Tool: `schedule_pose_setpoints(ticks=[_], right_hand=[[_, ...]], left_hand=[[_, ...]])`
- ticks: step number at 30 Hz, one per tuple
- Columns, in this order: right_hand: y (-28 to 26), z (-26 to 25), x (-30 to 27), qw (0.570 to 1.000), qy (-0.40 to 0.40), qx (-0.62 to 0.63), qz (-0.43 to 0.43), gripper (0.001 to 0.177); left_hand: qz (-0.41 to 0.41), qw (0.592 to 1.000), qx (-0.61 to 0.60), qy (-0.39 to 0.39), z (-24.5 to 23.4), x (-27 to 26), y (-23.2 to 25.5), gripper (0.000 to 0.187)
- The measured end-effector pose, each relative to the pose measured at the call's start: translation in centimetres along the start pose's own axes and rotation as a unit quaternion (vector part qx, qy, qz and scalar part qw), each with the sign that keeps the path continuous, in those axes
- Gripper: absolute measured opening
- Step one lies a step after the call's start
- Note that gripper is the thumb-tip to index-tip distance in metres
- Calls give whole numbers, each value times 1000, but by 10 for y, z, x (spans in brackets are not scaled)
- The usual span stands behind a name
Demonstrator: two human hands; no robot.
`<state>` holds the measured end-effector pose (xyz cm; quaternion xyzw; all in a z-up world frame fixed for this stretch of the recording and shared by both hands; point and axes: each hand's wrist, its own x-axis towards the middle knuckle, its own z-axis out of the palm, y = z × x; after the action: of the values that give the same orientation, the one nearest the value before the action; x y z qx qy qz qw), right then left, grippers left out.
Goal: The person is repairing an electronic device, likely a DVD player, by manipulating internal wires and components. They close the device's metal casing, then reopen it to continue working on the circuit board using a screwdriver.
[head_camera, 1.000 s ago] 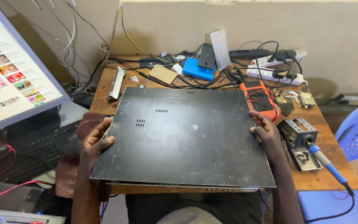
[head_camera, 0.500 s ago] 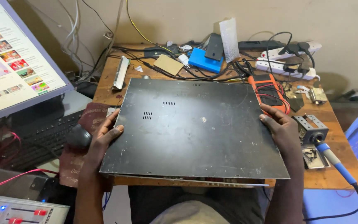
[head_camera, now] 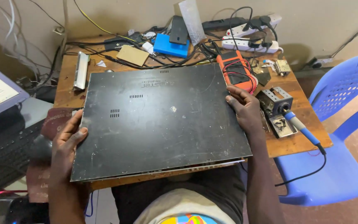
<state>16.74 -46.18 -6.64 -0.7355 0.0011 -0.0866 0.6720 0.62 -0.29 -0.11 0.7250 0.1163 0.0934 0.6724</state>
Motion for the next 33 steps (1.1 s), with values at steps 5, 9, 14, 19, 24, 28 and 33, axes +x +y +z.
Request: schedule_pose_setpoints(ticks=[5,9,14,19,24,28,33], right_hand=[[-20,3,-12,993,-50,-99,-40,32],[-41,8,-23,982,-53,-172,-52,32],[-23,4,-27,995,-27,-73,65,45],[-29,2,-44,983,-58,47,171,77],[-27,-4,-56,964,-64,156,207,84],[-31,-6,-53,962,-47,163,212,77],[-44,-8,-55,967,-23,127,218,73]], left_hand=[[-38,992,-92,76,3,5,-2,68],[-37,992,-95,77,-4,14,-17,67],[-93,992,-64,63,7,1,2,74],[-161,986,-14,43,11,-2,17,81],[-172,983,59,23,15,-11,33,92],[-163,982,92,-1,14,-9,37,96],[-202,977,69,15,28,-19,54,98]])
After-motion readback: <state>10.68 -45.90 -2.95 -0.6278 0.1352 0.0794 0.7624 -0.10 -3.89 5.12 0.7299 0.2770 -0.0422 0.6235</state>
